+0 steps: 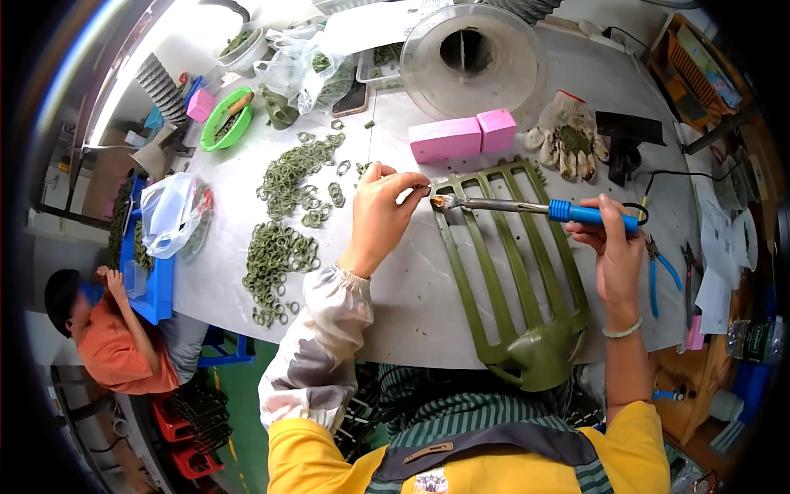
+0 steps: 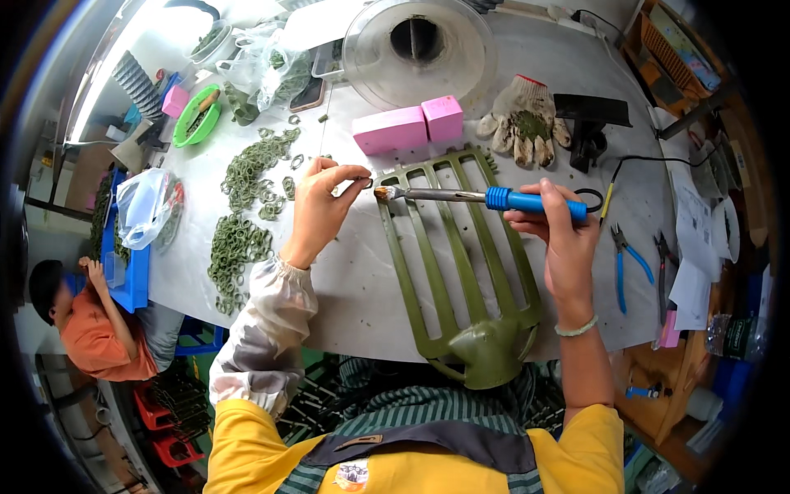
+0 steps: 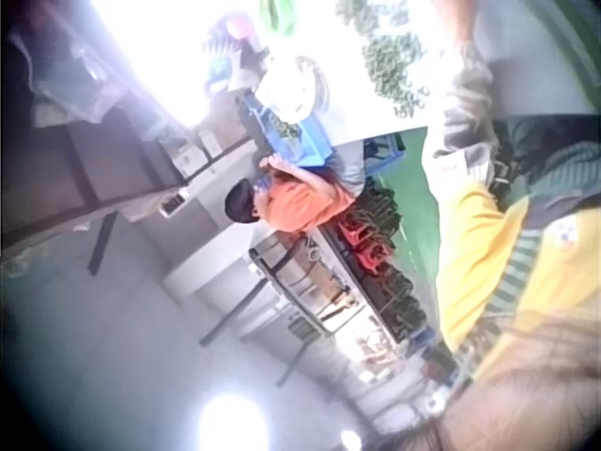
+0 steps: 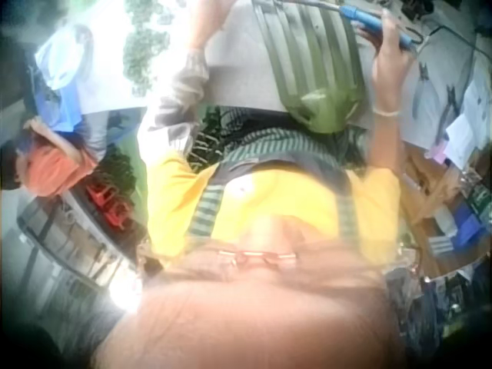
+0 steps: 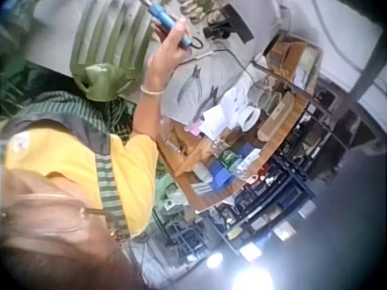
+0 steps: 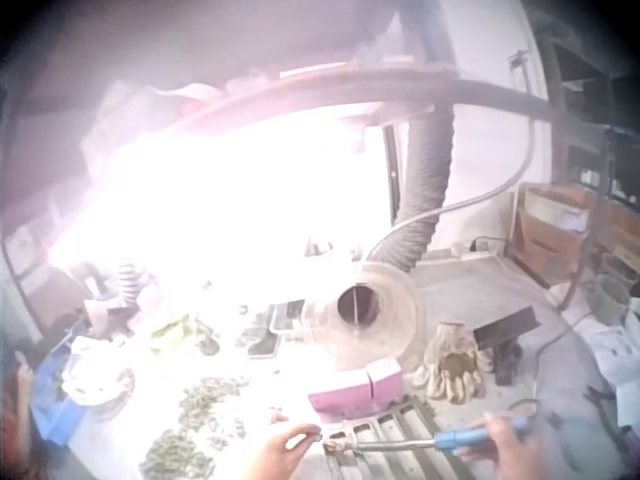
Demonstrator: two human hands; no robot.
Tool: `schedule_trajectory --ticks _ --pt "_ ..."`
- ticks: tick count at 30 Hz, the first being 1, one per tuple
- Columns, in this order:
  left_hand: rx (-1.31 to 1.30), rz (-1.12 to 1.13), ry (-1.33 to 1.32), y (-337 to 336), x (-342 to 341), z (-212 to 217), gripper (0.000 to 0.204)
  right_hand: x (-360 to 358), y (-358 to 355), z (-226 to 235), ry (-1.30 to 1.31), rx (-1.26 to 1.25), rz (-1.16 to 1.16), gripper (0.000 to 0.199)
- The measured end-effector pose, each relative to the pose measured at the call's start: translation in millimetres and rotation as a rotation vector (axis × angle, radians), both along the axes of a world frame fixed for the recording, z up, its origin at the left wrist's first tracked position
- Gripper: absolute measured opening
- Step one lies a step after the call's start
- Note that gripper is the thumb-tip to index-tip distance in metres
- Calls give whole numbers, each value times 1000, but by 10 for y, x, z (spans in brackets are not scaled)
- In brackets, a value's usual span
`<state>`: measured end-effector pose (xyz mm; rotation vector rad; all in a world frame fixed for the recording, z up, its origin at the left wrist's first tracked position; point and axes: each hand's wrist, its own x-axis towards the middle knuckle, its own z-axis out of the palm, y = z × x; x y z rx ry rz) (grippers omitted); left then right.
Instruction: The person assembles small green plastic rings onto a large green plastic frame by hand and then uses a soldering iron to melt the plastic points to secure them.
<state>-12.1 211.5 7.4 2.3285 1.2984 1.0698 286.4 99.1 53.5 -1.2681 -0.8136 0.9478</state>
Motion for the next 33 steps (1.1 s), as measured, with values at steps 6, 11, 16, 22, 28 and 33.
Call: schedule_trajectory --ticks 6,11,16,22,28,33 --pt "67 -30 70 102 58 -39 12 -33 98 -68 37 -5 12 34" --pt "68 -29 106 127 74 -115 13 -55 176 -136 57 -4 17 32" --pt "97 -58 141 150 36 -96 14 -6 118 -25 28 34 38 32" --pt "-128 65 -56 193 -119 -11 27 118 -55 78 -35 -14 -22 34" --pt "-142 441 441 328 -1043 -104 44 31 -58 123 -1 -17 16 33" --pt "-475 407 370 411 -941 96 22 26 -64 149 -4 -23 -7 33"
